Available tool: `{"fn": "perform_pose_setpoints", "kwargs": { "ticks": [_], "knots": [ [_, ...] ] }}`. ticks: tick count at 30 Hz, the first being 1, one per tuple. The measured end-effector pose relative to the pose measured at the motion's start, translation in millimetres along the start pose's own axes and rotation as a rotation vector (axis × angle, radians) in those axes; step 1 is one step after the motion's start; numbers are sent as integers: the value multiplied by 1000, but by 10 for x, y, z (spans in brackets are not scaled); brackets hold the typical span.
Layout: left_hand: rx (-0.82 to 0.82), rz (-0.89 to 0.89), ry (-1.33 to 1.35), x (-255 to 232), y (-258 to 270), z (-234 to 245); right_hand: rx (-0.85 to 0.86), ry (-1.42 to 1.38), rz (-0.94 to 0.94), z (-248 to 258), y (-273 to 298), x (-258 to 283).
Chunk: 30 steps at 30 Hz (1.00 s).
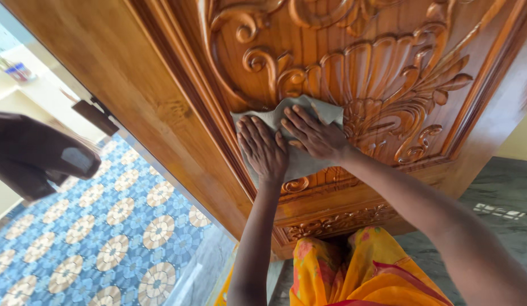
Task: The person wipes the surface of a carved wooden door using a cloth. They systematically clean the intricate carvings and flat areas of the door, moving the cloth in various directions to cover the surface.
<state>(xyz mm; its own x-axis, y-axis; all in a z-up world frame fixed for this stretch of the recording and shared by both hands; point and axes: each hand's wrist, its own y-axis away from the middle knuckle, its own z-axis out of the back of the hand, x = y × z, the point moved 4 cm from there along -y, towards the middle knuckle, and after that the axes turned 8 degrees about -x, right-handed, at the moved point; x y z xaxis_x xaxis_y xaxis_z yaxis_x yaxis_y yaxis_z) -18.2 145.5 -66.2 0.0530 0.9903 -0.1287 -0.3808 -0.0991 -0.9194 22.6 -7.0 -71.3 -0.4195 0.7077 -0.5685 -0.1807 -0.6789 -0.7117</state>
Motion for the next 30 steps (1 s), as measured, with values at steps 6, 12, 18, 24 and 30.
{"fn": "perform_pose_setpoints", "kwargs": {
  "ticks": [6, 12, 18, 24, 30],
  "knots": [
    [75, -122, 4, -689, -161, -118, 196, 43, -2, -88, 448, -608],
    [61, -301, 45, -1581, -413, -314, -2, -162, -286, -72, 1111, -1510],
    [90, -445, 64, -2419, -775, -379, -87, -146, -482, -41, 1515, -2218],
    [133, -617, -12, -3181, -1113, -281, -73, -27, -700, 335, 1837, -2773],
    [143, -784, 28, -3813, -1345, -317, -367, 11, -1025, 935, 2136, -2809]
  ]
}}
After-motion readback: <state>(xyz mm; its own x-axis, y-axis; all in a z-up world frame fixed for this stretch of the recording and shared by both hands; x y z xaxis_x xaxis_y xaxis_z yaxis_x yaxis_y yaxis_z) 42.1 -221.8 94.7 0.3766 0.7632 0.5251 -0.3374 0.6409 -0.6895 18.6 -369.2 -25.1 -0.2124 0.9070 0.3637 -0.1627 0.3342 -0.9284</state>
